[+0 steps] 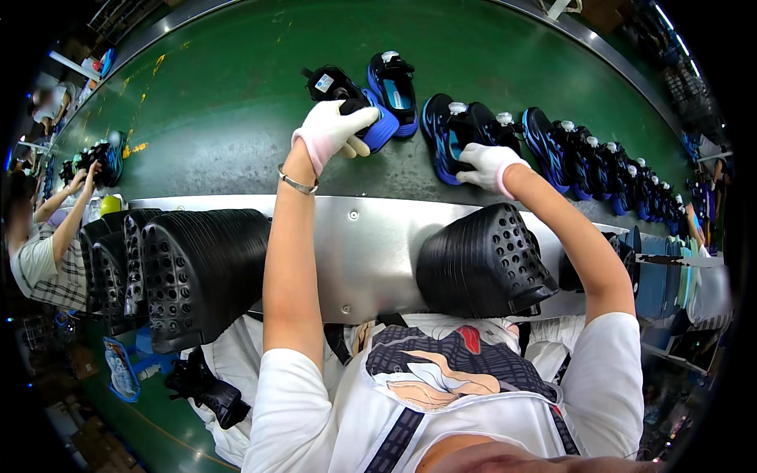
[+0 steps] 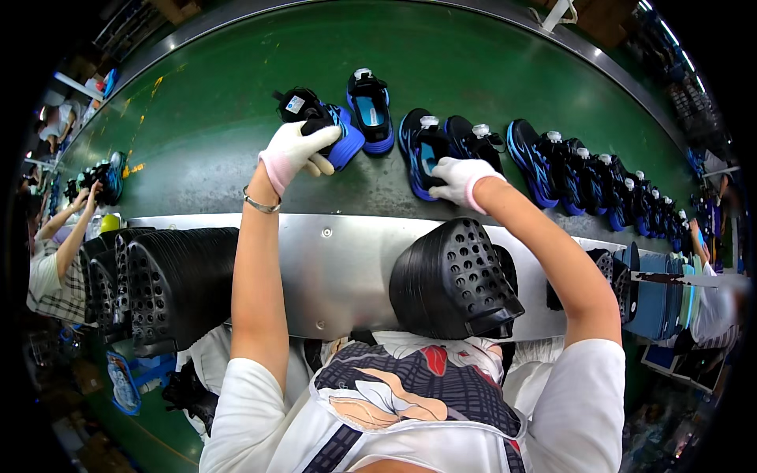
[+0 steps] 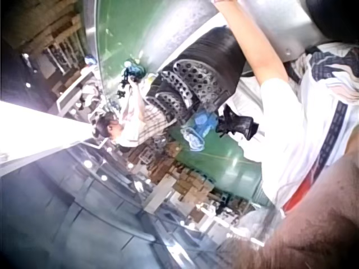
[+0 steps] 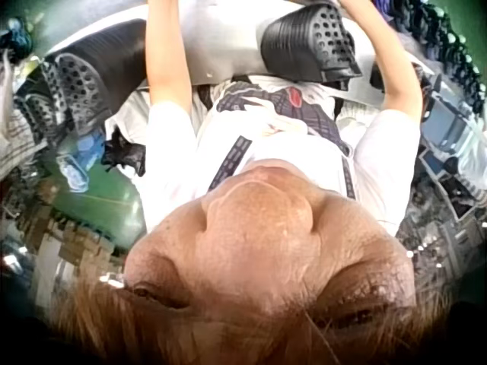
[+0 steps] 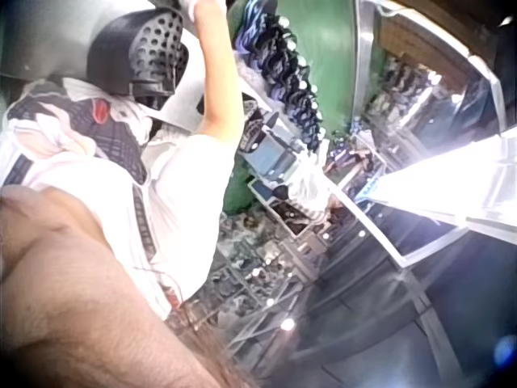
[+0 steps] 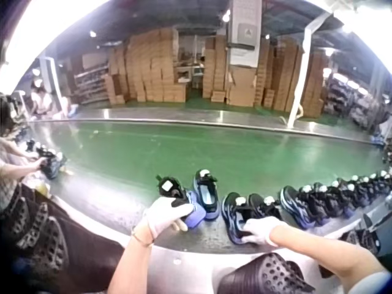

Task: The person places black plastic components onto blue and black shoes on a conveyor belt and then removes the completed shoes from the belt.

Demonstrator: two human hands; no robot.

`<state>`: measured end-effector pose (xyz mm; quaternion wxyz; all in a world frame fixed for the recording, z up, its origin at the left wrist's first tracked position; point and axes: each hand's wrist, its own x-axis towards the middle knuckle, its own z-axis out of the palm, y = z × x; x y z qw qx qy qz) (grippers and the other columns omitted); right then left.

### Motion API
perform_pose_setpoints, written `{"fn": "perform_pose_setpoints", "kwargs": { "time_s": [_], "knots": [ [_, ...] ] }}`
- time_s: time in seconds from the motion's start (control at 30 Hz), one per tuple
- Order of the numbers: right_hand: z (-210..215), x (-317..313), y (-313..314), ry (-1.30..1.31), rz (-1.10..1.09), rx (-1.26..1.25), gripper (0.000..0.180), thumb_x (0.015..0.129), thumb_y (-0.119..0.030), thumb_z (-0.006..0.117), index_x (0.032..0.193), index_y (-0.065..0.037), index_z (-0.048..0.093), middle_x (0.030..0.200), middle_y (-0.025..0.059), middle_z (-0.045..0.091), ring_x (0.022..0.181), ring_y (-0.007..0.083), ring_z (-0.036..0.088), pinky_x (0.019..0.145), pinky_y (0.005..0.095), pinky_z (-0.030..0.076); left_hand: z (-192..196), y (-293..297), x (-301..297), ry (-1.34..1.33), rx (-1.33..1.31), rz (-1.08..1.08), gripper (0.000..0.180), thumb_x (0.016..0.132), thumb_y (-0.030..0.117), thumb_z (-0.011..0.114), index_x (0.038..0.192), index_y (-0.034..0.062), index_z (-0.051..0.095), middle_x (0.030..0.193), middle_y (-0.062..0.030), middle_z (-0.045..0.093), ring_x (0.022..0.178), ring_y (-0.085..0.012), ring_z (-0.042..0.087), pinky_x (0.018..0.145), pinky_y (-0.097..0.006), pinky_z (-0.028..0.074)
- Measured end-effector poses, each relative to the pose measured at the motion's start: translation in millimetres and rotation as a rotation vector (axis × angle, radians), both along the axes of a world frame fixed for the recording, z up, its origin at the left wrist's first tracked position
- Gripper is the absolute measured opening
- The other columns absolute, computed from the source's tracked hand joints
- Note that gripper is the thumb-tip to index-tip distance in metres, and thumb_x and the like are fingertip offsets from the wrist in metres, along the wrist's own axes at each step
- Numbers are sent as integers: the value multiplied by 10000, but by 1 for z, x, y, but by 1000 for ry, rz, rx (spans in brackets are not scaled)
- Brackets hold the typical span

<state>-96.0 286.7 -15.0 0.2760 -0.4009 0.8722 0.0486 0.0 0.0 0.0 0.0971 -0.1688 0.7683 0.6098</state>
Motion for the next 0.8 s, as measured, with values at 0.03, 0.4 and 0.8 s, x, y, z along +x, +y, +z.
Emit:
{"fn": "perform_pose_setpoints", "kwargs": {
  "time_s": [0.03, 0.4, 0.8],
  "knots": [
    [-1, -2, 4, 31, -13, -2, 436, 875, -424, 545, 1144, -85, 594, 1164, 123, 561, 1054, 327, 574, 890, 400, 466, 0, -2, -1, -4, -58, -32, 371, 826, 363, 662, 941, 11, 645, 741, -111, 659, 579, -177, 646, 535, -258, 510],
    [-8, -4, 69, 93, -208, -336, 428, 851, -285, 592, 1229, -86, 562, 1199, 154, 555, 1116, 331, 546, 932, 396, 453, -22, 31, -13, 223, -1219, -131, 446, 820, 350, 646, 1124, 24, 621, 1168, -190, 589, 1025, -360, 576, 886, -409, 467],
    [143, 136, 239, 776, -828, -506, 182, 892, -177, 562, 1010, -56, 630, 967, 110, 635, 902, 273, 617, 814, 339, 492, -80, 31, -58, 324, -867, -333, 371, 835, 310, 631, 1003, -22, 626, 1001, -219, 629, 954, -365, 596, 846, -383, 458]
  ]
}}
